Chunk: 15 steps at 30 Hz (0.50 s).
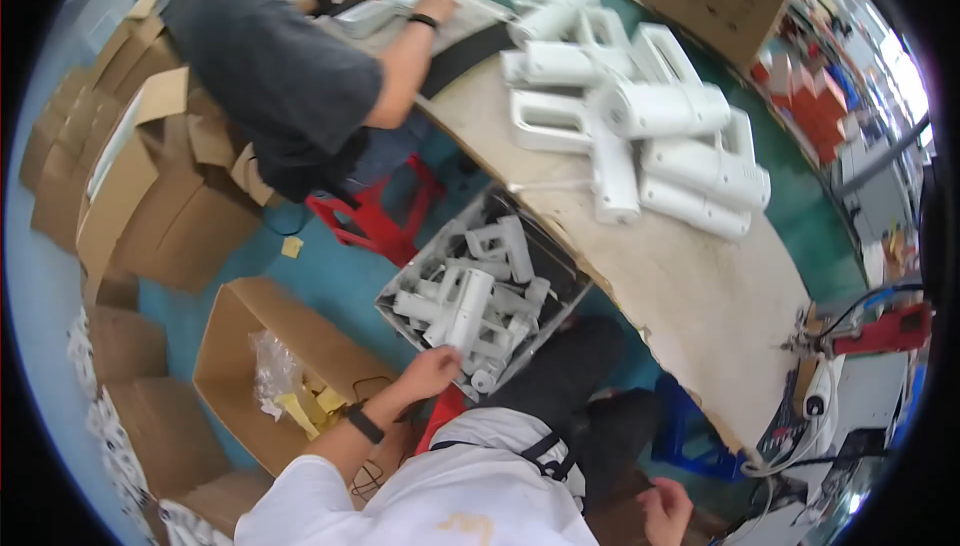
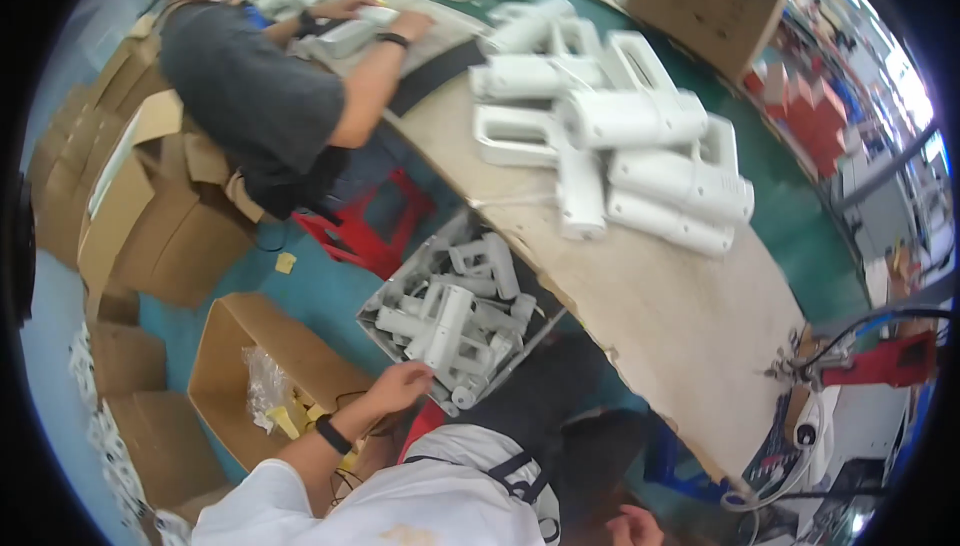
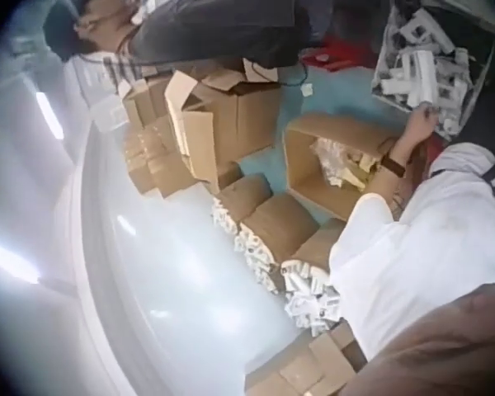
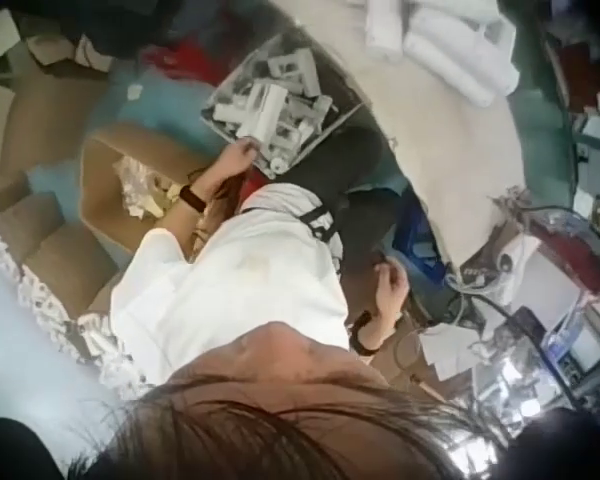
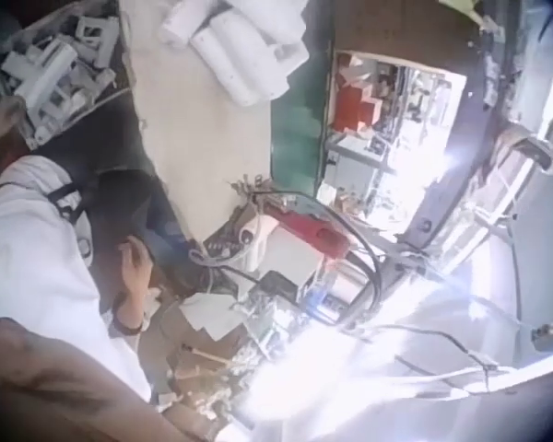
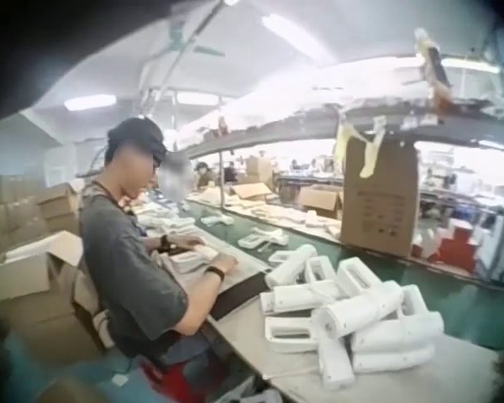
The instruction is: The person picks up a white plastic housing, positions it under a pneumatic screwdriver to drive screws, and then fastens a small metal component to the tool's tip before placing the housing into a bin.
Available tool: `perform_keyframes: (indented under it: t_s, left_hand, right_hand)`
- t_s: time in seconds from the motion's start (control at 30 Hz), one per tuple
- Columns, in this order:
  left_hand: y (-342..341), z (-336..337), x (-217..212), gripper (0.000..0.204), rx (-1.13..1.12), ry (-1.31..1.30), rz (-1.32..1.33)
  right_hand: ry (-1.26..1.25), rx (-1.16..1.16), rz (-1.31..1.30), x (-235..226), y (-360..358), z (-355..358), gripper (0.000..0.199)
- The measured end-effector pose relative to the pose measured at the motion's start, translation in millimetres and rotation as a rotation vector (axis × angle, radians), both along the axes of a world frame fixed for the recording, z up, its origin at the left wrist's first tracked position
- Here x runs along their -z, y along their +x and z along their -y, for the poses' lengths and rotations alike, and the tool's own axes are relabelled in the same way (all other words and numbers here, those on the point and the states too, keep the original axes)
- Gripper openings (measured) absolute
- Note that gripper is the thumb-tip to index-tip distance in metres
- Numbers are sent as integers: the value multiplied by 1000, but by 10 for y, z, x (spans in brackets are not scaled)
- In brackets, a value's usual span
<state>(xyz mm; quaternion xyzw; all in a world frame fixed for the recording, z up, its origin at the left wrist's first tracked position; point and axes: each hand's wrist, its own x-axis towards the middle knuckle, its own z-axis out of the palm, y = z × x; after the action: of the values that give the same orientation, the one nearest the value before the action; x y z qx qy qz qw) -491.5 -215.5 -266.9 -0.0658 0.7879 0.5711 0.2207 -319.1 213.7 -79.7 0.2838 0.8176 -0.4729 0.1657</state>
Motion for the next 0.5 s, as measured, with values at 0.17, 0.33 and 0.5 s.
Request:
perform_keyframes:
  t_s: [0.17, 0.33, 0.5]
  left_hand:
    - [-616, -667, -1010, 20, 110, 111, -456]
    - [-862, -1032, -1537, 18, 127, 224, -719]
    - [-1053, -1460, -1871, 16, 41, 283, -928]
  right_hand:
    - [545, 238, -1351, -963, -890, 504, 24]
    - [946, 489, -1263, -1413, -1551, -90, 56]
    - [802, 369, -1257, -1674, -2089, -312, 69]
